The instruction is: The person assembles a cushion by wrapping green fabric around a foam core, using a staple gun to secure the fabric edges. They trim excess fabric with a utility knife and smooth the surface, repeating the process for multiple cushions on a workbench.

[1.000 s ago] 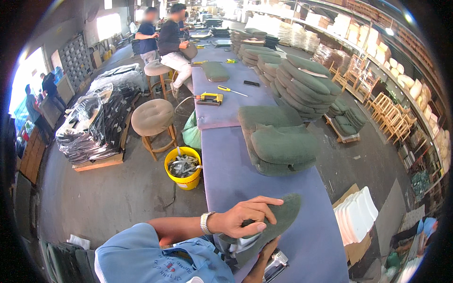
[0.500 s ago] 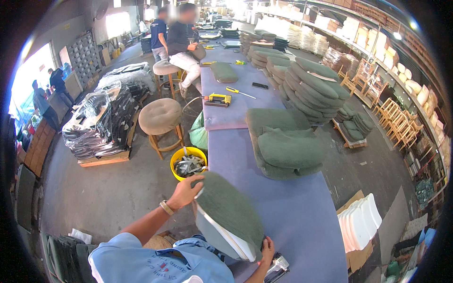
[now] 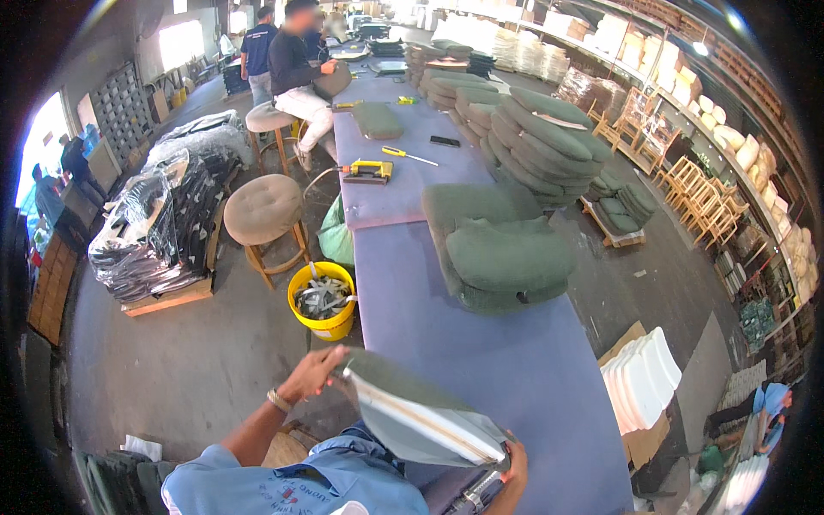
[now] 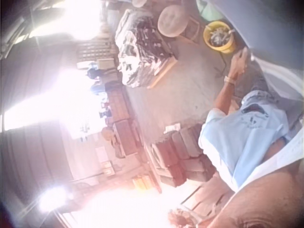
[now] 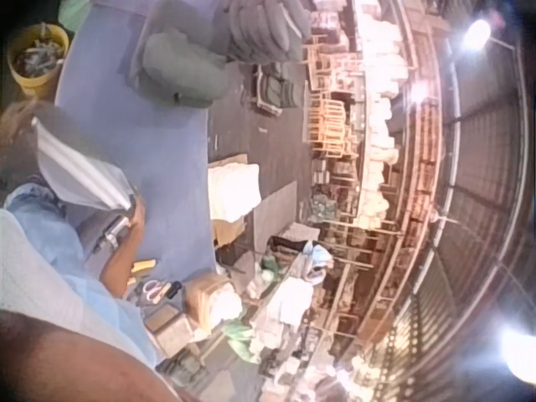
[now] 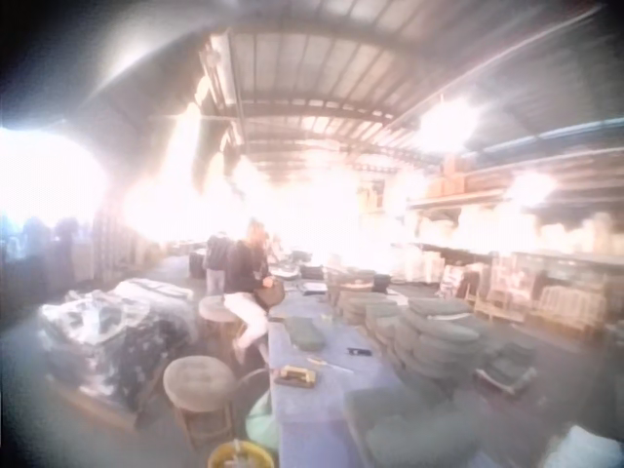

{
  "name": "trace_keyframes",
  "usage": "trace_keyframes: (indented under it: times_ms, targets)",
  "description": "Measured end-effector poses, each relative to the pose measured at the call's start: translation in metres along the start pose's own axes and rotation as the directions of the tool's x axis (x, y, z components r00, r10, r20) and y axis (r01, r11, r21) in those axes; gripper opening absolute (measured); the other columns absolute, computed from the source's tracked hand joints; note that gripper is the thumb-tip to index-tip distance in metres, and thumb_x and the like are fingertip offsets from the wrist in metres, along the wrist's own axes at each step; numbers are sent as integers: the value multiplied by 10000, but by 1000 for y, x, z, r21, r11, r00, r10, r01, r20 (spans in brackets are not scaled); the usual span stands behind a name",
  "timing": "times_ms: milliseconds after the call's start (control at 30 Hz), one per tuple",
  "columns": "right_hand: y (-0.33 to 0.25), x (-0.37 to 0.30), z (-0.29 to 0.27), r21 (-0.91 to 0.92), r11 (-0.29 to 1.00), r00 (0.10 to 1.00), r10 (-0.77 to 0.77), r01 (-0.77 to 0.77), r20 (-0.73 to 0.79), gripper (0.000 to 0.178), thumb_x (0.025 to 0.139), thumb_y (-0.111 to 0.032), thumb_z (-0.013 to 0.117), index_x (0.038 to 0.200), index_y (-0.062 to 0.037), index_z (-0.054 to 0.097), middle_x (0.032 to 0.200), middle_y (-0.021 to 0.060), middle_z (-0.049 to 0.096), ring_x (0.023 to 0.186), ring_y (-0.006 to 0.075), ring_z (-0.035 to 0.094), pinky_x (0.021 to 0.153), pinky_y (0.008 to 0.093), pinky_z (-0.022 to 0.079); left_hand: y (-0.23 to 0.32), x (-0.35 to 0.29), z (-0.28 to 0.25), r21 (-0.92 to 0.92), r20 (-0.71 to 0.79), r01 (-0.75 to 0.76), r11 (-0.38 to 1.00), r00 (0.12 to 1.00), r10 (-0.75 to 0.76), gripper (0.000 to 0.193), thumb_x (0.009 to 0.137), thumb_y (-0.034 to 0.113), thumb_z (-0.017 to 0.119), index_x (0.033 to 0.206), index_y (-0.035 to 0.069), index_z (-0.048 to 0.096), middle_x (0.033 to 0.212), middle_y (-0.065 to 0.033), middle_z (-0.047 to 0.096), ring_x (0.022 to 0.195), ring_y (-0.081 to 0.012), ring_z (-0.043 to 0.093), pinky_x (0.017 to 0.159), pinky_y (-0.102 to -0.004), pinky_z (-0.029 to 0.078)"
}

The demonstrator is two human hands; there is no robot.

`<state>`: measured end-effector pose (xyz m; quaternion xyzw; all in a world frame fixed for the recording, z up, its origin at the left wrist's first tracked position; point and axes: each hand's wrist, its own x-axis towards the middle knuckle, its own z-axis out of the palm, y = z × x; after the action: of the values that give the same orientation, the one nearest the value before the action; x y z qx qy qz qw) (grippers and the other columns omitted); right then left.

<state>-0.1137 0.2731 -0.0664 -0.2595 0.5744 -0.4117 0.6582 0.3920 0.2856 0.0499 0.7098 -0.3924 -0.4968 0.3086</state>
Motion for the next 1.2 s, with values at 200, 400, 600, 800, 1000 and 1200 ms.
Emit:
trace_keyframes:
  times_ms: [200,400,600,800,1000,1200]
  targets:
    - [12,-52,24,257,947,980,-175,195,-99,686,1001,-665,502,1234,-36,648,1058,145,710,777,287,728,506,416,595,44,22,-15,8,15,-154,988,988,154,769,1056,693,323,1349,82,687,609,-12,498,448,-79,474,421,-246,460]
    - [-17,-43,-34,140,966,965,-234,217,120,666,1048,-617,427,1380,-54,554,1223,149,674,913,252,729,585,392,622,47,35,12,-8,-71,-135,991,988,134,790,1049,696,312,1259,61,734,600,-65,566,462,-158,596,492,-304,529]
    - [66,-104,22,106,976,969,-172,192,-176,550,1042,-520,529,1310,-41,575,1037,112,701,796,219,705,584,371,587,126,52,20,27,-124,-537,843,835,535,490,1069,457,461,1149,75,757,653,-86,632,492,-174,629,571,-334,525]
    - [150,-178,87,-4,999,967,-52,52,-250,451,1032,-450,579,1154,-19,627,878,95,676,682,192,663,557,365,534,165,113,90,55,347,-439,897,850,396,404,1029,414,545,1193,89,718,953,-79,703,666,-169,647,558,-308,543]
    - [107,-192,103,-621,780,988,-23,-77,-152,404,985,-376,678,1065,19,669,695,115,662,602,188,635,555,380,494,70,214,193,172,228,-437,883,890,395,490,987,506,572,1326,153,599,1172,-244,716,1054,-388,714,953,-457,539]
    - [64,-178,135,-394,915,972,-168,90,-166,434,956,-359,674,1166,21,663,824,260,659,684,338,655,662,399,524,89,132,208,256,284,-659,708,751,596,849,935,364,718,1575,-37,329,1322,-297,645,1279,-397,612,1081,-433,461]
